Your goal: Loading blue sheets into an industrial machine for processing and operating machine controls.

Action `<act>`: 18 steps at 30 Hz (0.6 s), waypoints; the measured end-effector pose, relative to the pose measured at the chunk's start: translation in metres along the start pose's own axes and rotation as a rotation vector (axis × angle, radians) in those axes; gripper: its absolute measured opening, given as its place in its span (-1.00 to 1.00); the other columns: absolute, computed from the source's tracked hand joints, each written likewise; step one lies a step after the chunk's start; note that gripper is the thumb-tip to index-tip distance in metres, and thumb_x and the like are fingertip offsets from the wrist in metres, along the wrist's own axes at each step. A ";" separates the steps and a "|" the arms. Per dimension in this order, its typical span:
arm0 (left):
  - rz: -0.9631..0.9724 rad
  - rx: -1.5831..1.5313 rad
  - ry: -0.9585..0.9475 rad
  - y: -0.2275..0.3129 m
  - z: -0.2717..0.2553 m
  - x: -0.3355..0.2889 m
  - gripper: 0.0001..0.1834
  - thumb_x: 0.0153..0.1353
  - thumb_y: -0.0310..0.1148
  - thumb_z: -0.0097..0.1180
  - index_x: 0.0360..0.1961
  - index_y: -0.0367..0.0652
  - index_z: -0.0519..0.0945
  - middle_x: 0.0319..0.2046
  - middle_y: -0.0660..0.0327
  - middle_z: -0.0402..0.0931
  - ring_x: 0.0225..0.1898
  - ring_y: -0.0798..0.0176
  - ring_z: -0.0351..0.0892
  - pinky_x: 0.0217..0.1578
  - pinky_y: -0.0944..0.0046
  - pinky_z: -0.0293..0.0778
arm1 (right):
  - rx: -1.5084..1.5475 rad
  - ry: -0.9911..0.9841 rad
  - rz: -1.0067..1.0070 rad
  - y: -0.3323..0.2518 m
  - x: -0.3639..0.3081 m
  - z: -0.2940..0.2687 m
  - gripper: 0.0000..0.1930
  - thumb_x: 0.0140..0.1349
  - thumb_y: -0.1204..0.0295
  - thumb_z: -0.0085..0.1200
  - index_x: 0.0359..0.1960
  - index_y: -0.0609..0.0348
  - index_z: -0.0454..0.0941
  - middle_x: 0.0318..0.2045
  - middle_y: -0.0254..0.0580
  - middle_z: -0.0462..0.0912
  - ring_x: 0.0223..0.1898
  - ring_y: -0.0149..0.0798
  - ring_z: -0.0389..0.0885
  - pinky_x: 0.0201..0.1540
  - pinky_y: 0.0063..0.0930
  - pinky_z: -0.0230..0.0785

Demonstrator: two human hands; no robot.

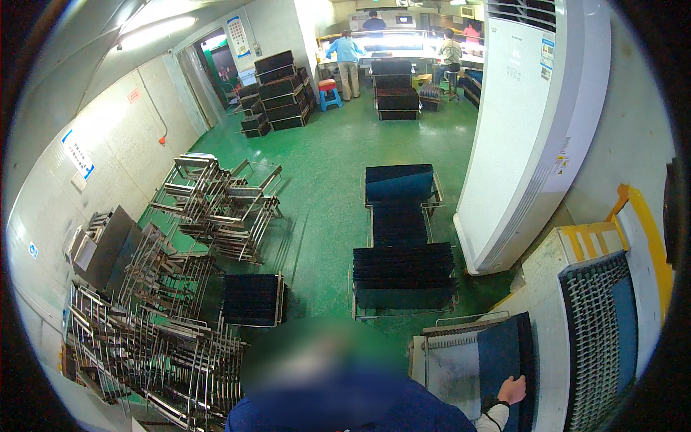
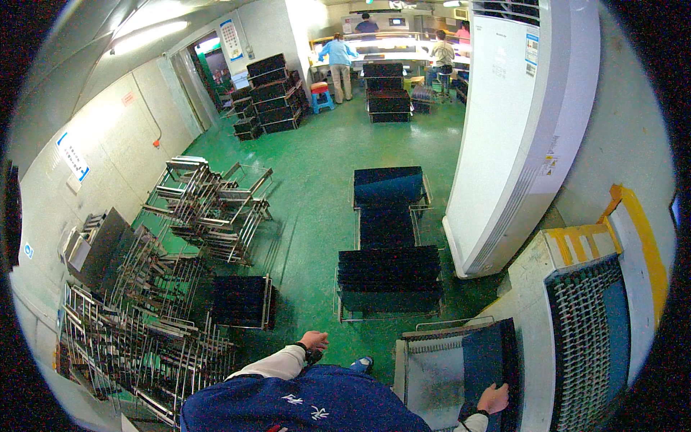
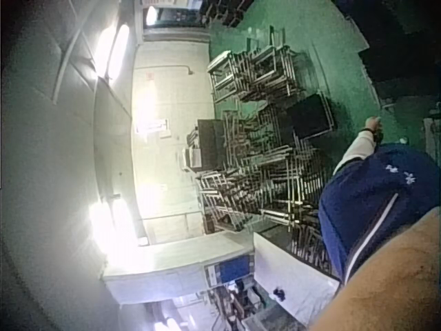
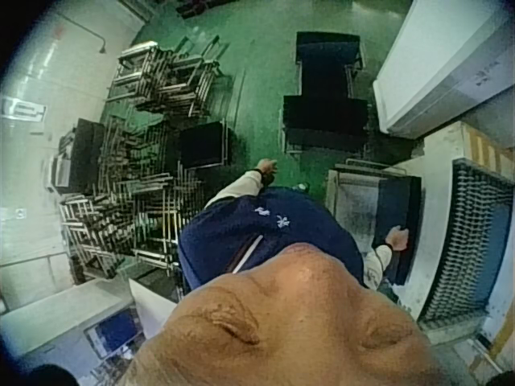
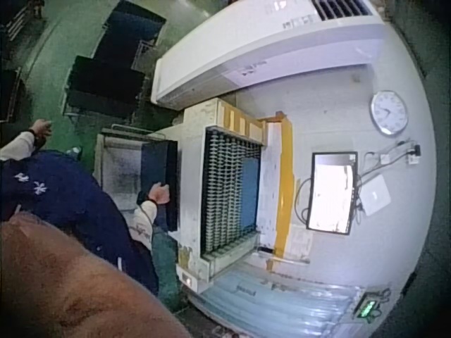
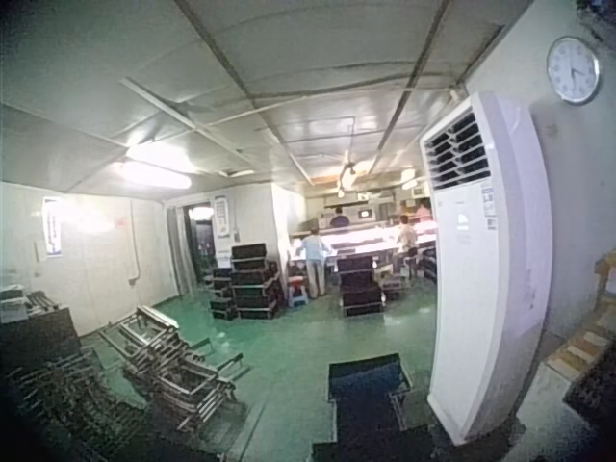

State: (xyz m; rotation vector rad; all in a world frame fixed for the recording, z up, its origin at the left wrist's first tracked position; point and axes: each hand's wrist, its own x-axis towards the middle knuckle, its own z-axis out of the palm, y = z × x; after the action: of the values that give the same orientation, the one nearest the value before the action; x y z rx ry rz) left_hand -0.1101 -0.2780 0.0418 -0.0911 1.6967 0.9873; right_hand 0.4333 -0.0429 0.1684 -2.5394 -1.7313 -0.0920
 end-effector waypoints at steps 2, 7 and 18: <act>-0.006 0.007 0.000 0.002 0.000 -0.001 -0.62 0.13 -0.20 0.06 -0.13 -0.23 0.36 -0.29 0.11 0.49 -0.46 0.18 0.52 -0.50 0.23 0.43 | -0.007 0.006 -0.010 0.003 0.002 0.005 -0.65 0.03 0.28 0.09 -0.15 0.15 0.45 -0.29 -0.07 0.58 -0.26 -0.06 0.55 -0.21 -0.22 0.34; -0.009 0.009 0.003 -0.001 -0.002 0.004 -0.59 0.13 -0.18 0.06 -0.11 -0.26 0.35 -0.24 0.08 0.49 -0.39 0.15 0.55 -0.51 0.23 0.44 | -0.018 -0.019 -0.010 0.001 0.001 0.002 -0.64 0.05 0.26 0.08 -0.13 0.13 0.44 -0.28 -0.09 0.58 -0.25 -0.08 0.55 -0.20 -0.22 0.34; -0.013 0.002 -0.014 -0.003 -0.002 0.004 -0.52 0.12 -0.15 0.04 -0.06 -0.29 0.35 -0.18 0.03 0.48 -0.37 0.10 0.54 -0.46 0.18 0.45 | -0.018 -0.011 0.012 0.003 0.003 0.009 -0.63 0.06 0.26 0.07 -0.11 0.13 0.44 -0.27 -0.10 0.58 -0.23 -0.09 0.55 -0.17 -0.22 0.33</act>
State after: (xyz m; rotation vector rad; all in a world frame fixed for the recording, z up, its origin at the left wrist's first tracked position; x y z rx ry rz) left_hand -0.1115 -0.2792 0.0364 -0.0937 1.6823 0.9742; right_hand 0.4377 -0.0406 0.1596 -2.5676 -1.7266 -0.0938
